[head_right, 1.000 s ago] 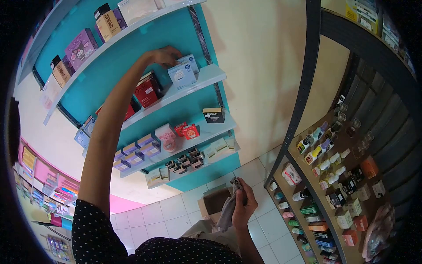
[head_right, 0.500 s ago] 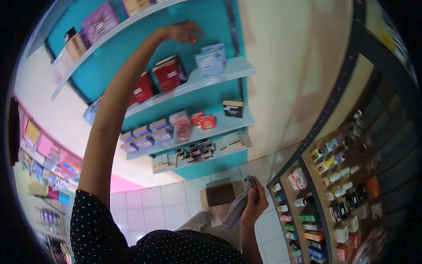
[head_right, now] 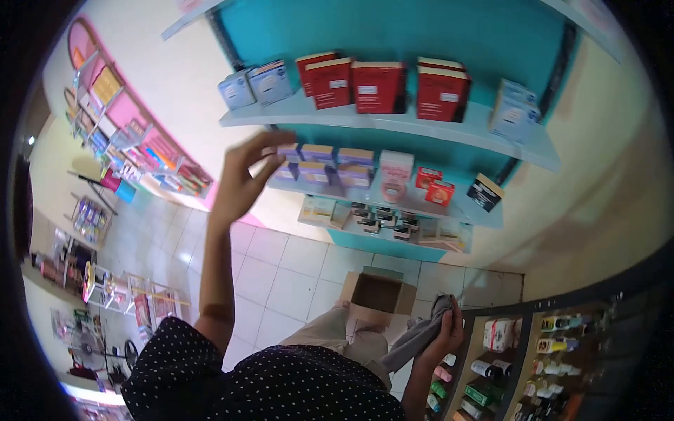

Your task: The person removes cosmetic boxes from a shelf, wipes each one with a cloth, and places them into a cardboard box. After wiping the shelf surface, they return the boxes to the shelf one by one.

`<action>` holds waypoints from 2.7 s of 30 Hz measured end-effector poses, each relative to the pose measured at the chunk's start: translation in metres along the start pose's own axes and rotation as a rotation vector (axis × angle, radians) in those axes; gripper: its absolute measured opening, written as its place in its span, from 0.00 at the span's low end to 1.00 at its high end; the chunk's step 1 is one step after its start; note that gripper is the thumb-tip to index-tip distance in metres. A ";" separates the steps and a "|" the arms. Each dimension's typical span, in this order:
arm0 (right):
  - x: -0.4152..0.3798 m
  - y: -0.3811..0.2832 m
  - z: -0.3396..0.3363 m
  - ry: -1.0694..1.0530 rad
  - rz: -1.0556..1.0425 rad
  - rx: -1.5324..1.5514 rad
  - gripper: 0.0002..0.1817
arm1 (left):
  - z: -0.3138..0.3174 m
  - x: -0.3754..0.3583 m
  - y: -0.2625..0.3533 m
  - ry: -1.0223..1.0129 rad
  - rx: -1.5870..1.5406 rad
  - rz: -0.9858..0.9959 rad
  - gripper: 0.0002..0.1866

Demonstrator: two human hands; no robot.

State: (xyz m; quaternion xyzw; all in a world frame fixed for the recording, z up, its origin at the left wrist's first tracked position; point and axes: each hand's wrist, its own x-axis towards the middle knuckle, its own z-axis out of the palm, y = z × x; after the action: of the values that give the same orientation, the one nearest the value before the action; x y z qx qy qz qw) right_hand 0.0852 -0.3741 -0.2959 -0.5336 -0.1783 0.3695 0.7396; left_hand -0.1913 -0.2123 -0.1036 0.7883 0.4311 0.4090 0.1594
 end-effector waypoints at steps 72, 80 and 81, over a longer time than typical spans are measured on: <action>-0.124 0.075 0.263 -0.214 0.019 -0.198 0.17 | 0.007 -0.021 -0.305 -0.083 -0.566 -0.136 0.14; -0.117 0.090 0.267 -0.213 0.167 -0.102 0.15 | 0.003 -0.026 -0.307 -0.013 -0.751 -0.219 0.16; -0.116 0.088 0.274 -0.274 0.215 -0.108 0.13 | -0.001 -0.036 -0.305 0.102 -0.913 -0.277 0.16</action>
State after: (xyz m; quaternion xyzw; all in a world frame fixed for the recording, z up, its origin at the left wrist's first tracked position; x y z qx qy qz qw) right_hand -0.2037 -0.2655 -0.2608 -0.5333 -0.2388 0.5056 0.6348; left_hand -0.3701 -0.0659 -0.3053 0.5519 0.3153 0.5696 0.5211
